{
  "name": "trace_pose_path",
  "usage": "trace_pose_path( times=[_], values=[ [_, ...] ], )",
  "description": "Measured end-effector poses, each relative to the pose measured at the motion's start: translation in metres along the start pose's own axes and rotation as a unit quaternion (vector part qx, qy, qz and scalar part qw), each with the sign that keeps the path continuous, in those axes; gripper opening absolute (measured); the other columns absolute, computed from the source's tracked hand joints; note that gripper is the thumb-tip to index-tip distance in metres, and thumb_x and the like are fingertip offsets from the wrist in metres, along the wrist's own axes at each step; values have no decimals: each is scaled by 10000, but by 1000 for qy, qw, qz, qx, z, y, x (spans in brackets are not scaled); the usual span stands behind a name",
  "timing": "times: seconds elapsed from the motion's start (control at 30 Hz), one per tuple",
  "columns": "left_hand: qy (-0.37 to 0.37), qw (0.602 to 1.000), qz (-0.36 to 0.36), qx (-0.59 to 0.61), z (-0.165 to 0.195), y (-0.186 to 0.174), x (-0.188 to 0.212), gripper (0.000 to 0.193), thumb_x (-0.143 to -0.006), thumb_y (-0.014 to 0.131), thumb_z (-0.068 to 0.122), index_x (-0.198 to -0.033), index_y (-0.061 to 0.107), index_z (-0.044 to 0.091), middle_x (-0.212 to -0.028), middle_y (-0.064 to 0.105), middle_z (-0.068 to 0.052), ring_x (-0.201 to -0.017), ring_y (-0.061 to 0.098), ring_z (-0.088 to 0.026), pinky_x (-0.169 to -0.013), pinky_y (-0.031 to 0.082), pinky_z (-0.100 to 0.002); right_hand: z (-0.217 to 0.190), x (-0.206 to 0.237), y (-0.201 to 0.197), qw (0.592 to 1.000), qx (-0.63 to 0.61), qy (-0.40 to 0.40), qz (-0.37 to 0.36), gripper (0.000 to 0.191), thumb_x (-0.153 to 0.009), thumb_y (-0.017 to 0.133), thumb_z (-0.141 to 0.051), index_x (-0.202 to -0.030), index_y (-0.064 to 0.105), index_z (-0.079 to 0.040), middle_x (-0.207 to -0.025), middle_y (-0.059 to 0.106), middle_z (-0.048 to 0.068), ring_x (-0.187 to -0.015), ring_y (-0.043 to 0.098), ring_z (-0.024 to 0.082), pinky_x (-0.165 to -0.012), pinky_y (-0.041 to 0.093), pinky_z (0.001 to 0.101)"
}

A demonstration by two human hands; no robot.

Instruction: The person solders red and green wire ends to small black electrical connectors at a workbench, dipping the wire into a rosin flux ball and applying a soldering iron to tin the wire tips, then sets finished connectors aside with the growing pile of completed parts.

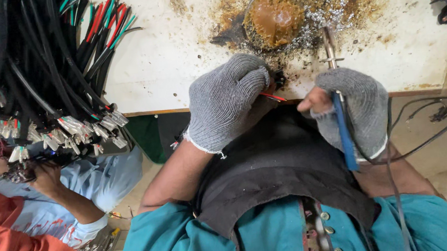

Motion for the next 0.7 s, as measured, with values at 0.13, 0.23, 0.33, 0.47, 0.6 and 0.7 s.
trace_pose_path(
  times=[0.13, 0.23, 0.33, 0.47, 0.6, 0.7],
  values=[
    [-9, 1000, -10, -8, -1, 0, 0, 256, -786, 832, 251, -946, 647, 178, -1048, 656, -27, -880, 696, -271, -693, 540, -385, -27, 6, -6, 976, 125, -176, 23, 218, -892, 717, -209, -1010, 671, -31, -714, 633, 73, -642, 634, 245, -613, 498, 385],
    [-19, 1000, -12, -7, -2, 1, 0, 266, -756, 842, 252, -921, 646, 181, -1035, 659, -21, -876, 699, -266, -686, 539, -382, -32, 12, -1, 935, 252, -249, 12, 234, -868, 692, -302, -960, 766, -100, -705, 594, 91, -640, 604, 303, -584, 457, 424],
    [-19, 1000, -13, -1, -3, 2, 0, 282, -741, 846, 245, -932, 651, 175, -1046, 664, -19, -886, 703, -265, -699, 546, -376, -30, 16, -2, 946, 178, -272, -1, 167, -965, 680, -291, -995, 760, -148, -777, 602, 66, -713, 616, 294, -635, 460, 422],
    [-6, 1000, -5, 2, -2, 2, 1, 295, -754, 847, 244, -961, 654, 164, -1078, 669, -25, -909, 705, -268, -722, 554, -369, -28, 17, 0, 936, 172, -306, -16, 115, -906, 700, -248, -953, 776, -176, -718, 595, 32, -653, 606, 267, -610, 441, 433],
    [-11, 1000, 0, -14, -2, 3, 1, 291, -774, 853, 254, -973, 662, 159, -1075, 669, -32, -889, 700, -271, -707, 548, -376, -25, 18, 5, 926, 209, -312, -29, 131, -858, 690, -243, -933, 788, -200, -675, 577, 30, -618, 593, 271, -580, 436, 433],
    [-16, 1000, -7, -9, -3, 5, 2, 277, -769, 850, 254, -946, 654, 173, -1055, 667, -23, -889, 704, -268, -705, 549, -377, -23, 20, 3, 927, 186, -326, -12, 121, -893, 689, -232, -957, 784, -196, -694, 582, 28, -631, 599, 261, -590, 441, 423]
  ],
)
Point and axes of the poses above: each hand's wrist, its own x-axis away from the middle knuckle, its own y-axis out of the palm, z = x × y, the point moved 8 cm from there along -x, towards the middle knuckle
